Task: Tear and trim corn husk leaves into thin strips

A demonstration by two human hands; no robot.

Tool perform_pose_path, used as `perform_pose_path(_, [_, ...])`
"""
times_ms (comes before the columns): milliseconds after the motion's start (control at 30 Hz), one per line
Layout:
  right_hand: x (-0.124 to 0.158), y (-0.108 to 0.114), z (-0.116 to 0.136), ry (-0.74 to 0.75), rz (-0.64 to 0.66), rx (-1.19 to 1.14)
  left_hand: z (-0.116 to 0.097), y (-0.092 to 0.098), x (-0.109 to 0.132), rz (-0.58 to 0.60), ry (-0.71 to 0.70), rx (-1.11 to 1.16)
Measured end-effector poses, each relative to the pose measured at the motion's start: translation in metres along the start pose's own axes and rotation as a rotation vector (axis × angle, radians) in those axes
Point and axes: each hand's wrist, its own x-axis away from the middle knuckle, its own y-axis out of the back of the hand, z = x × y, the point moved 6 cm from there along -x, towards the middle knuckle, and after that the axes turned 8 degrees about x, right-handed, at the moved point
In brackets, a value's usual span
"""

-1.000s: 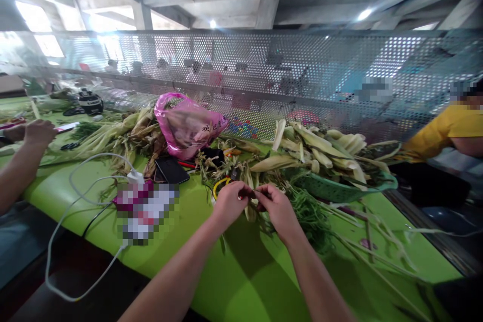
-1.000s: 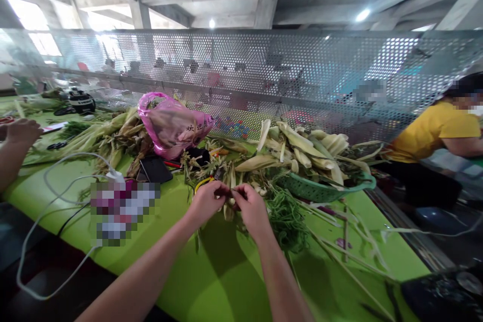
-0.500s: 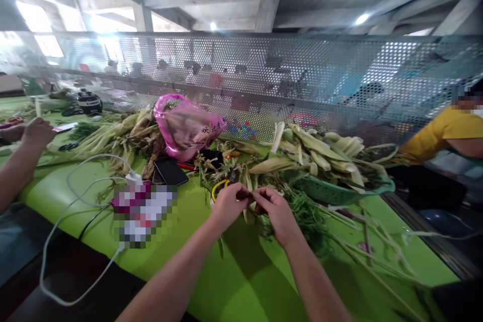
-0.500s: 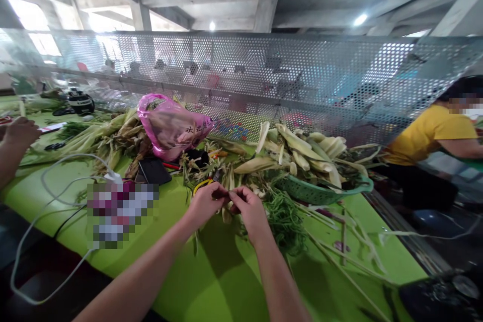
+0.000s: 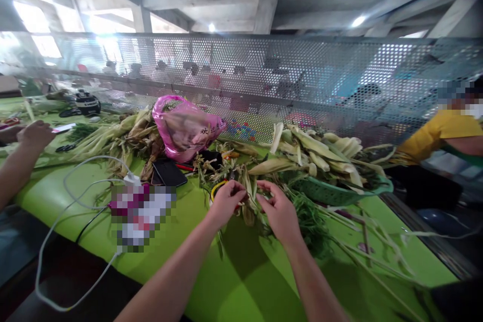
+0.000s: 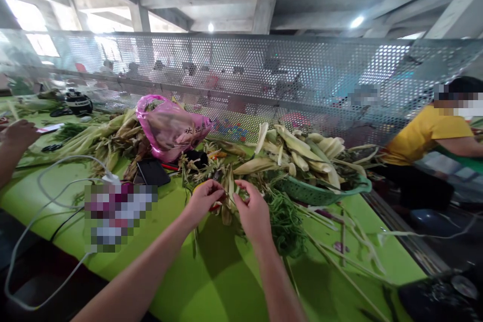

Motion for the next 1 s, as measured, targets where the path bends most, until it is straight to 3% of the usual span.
perform_pose_path(133, [0.003, -0.018, 0.005, 0.001, 0.176, -0.150, -0.001, -0.002, 0.000, 0.042, -0.040, -0.040])
perform_pose_path(367, [0.002, -0.016, 0.004, 0.001, 0.071, -0.012, -0.006, -0.003, 0.000, 0.061, -0.135, -0.157])
perform_pose_path(500, [0.003, -0.013, 0.008, 0.083, 0.039, 0.106, -0.007, -0.002, 0.000, 0.053, -0.188, -0.218])
perform_pose_path(600, [0.003, -0.012, 0.014, 0.150, 0.017, 0.186, -0.005, -0.002, 0.000, 0.046, -0.155, -0.193])
perform_pose_path(767, [0.002, -0.014, 0.014, 0.133, 0.035, 0.203, 0.004, -0.003, -0.002, 0.043, -0.024, -0.013])
perform_pose_path(1000, [0.003, -0.018, 0.014, 0.163, 0.040, 0.244, 0.013, 0.000, -0.005, 0.015, -0.063, -0.026])
